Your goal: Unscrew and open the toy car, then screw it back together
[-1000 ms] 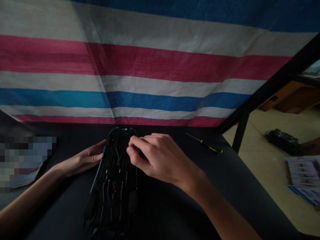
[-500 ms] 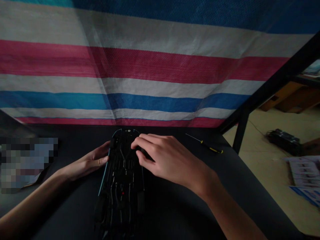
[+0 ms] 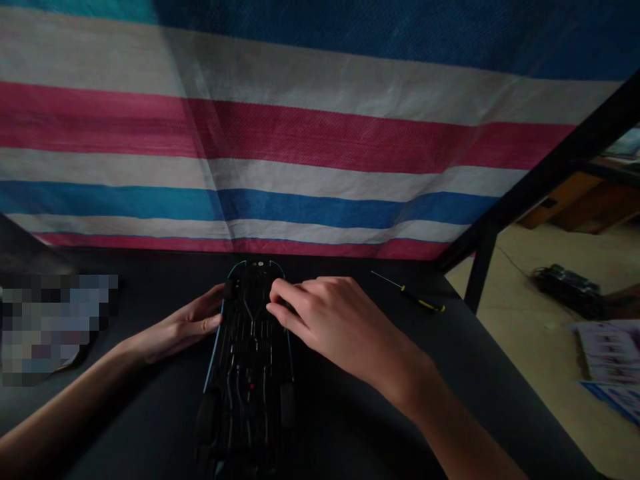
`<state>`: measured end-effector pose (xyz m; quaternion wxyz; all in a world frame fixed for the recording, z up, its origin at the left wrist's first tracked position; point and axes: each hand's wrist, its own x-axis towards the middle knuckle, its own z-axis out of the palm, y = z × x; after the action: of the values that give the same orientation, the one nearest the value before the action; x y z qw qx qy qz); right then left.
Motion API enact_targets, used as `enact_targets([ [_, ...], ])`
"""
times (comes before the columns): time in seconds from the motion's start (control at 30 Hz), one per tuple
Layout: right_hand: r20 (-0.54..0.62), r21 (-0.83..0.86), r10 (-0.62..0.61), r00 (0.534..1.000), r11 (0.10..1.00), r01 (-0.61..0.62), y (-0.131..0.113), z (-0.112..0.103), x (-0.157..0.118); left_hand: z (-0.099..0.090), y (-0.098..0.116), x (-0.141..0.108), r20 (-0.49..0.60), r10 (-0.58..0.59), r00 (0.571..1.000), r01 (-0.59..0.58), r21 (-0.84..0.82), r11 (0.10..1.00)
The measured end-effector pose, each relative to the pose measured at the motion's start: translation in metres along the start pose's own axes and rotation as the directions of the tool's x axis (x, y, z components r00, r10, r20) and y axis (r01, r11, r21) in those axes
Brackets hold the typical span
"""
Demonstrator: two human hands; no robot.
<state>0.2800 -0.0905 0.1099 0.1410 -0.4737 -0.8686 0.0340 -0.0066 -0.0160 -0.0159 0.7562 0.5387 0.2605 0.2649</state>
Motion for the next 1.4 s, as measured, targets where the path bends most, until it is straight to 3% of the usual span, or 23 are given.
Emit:
enact_targets([
  [0.2, -0.009, 0.020, 0.010, 1.000, 1.000, -0.009, -0.004, 0.001, -0.001, -0.001, 0.002, 0.000, 0.042, 0.008, 0.999, -0.008, -0.007, 1.000],
  [0.43, -0.040, -0.049, 0.041, 0.998, 0.998, -0.043, -0.005, 0.004, -0.001, 0.000, 0.001, 0.000, 0.016, 0.000, 1.000, 0.000, -0.012, 1.000],
  [0.6, -0.062, 0.012, -0.039, 0.997, 0.999, 0.039, -0.003, 0.006, 0.000, 0.000, 0.001, 0.000, 0.032, -0.005, 0.999, 0.005, -0.015, 1.000],
  [0.8, -0.048, -0.083, 0.052, 0.997, 0.995, -0.056, -0.005, 0.005, 0.000, 0.001, 0.000, 0.000, 0.013, -0.006, 1.000, 0.006, -0.019, 1.000],
  [0.97, -0.021, 0.008, -0.004, 1.000, 1.000, 0.004, -0.005, 0.002, 0.000, 0.002, 0.003, 0.000, 0.029, -0.009, 1.000, 0.009, -0.018, 1.000],
  [1.13, -0.005, -0.124, 0.115, 0.993, 0.986, -0.115, -0.005, 0.006, 0.001, 0.003, 0.005, 0.001, 0.009, -0.018, 1.000, 0.018, -0.015, 1.000],
  [1.4, 0.032, 0.080, 0.045, 0.998, 0.996, -0.048, -0.005, -0.006, -0.001, 0.006, 0.007, 0.000, -0.010, -0.041, 0.999, 0.041, -0.028, 0.999],
])
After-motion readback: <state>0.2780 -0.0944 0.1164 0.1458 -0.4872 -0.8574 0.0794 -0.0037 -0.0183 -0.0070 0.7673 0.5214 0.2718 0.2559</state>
